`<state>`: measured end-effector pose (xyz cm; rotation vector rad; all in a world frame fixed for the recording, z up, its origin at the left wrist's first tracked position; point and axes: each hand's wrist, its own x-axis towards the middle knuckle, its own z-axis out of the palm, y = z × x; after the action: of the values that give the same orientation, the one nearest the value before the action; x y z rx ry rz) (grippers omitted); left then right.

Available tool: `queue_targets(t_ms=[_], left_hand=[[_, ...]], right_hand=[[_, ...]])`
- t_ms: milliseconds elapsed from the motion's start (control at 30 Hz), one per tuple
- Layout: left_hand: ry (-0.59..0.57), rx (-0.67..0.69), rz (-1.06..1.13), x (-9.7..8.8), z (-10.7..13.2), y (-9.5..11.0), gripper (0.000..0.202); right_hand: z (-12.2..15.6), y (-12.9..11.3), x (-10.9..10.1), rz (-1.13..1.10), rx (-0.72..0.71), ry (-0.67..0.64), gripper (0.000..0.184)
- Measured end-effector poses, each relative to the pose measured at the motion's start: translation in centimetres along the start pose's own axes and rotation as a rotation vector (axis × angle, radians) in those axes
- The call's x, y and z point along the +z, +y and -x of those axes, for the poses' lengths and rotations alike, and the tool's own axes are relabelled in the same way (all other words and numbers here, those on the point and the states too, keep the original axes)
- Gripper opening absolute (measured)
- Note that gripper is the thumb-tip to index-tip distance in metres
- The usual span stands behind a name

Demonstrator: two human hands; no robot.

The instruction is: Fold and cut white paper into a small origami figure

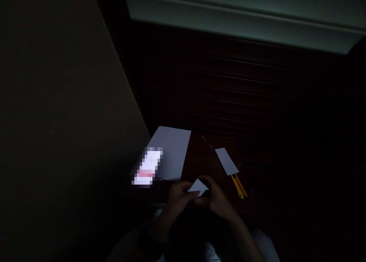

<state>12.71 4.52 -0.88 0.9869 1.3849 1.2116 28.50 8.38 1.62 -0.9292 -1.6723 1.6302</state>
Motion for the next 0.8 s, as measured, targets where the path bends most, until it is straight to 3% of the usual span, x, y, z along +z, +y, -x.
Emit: queue_targets(t_ms=[167, 267, 500, 600, 800], left_hand=[[0.039, -0.035, 0.135, 0.2, -1.3, 0.4, 0.024], [0.011, -0.041, 0.166, 0.2, -1.7, 0.7, 0.024], [-0.047, -0.067, 0.18, -0.1, -1.5, 1.8, 0.027], [-0.037, -0.09, 0.148, -0.2, -1.6, 1.6, 0.028], [-0.131, -0.142, 0.121, -0.7, -1.6, 1.2, 0.034]], right_hand=[[-2.0, 0.8, 0.0, -0.089, 0.018, 0.046, 0.053], [-2.6, 1.7, -0.1, -0.168, 0.08, 0.007, 0.051], [-2.5, 1.8, -0.2, -0.282, 0.083, 0.024, 0.046], [-2.7, 2.1, -0.2, -0.324, 0.13, 0.031, 0.051], [-3.2, 2.7, -0.5, -0.324, 0.144, 0.065, 0.057]])
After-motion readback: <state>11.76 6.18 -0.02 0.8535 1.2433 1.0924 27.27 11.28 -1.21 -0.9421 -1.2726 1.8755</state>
